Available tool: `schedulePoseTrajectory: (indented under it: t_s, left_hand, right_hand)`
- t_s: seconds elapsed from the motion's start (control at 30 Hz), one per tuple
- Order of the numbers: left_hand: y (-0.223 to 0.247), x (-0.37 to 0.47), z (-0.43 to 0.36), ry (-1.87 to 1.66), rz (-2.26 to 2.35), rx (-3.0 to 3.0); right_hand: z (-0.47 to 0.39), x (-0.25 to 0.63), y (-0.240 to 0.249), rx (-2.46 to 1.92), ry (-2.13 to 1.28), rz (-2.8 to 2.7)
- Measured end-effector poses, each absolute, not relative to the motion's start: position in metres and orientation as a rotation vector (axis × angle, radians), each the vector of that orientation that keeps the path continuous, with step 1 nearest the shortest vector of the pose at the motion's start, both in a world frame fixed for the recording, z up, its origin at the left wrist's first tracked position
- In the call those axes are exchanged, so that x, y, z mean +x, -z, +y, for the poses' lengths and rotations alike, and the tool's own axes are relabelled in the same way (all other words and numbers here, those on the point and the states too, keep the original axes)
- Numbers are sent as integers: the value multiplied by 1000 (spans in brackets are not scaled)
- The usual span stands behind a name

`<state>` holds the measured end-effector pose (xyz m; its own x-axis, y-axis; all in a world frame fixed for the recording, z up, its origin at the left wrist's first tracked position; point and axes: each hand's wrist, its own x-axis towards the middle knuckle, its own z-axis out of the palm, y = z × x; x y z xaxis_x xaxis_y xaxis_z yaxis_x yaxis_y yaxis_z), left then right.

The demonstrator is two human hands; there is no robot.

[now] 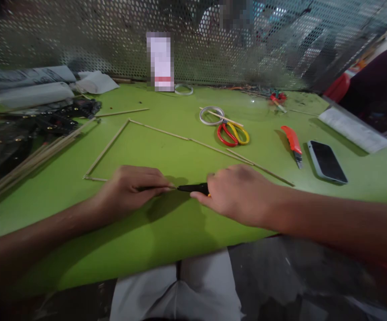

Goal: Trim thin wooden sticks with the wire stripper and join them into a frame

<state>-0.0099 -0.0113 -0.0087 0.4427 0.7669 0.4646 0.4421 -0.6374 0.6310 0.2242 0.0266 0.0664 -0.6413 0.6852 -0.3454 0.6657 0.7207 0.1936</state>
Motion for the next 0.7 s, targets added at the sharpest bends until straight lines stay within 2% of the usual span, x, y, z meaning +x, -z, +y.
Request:
schedulePoseTrajectory:
  t_s: [0.07,0.13,0.4,0.53,0.7]
  left_hand:
    - [10,-10,-11,-1065,1010,2294]
    - [11,-11,-11,-1068,1012,2299]
    - [10,-10,-11,-1056,1051,2276]
    - [11,-9,-11,-1064,1051,2275]
    - [11,-9,-12,-1073,1024,2286]
  right_hand:
    - [20,227,-62,971,-433,2628]
    - [18,230,-59,902,-596,2695]
    - [20,231,-54,865,-604,2655]
    - [18,225,-60,990,-313,2557]
    - [35,221,-73,1121,458,2295]
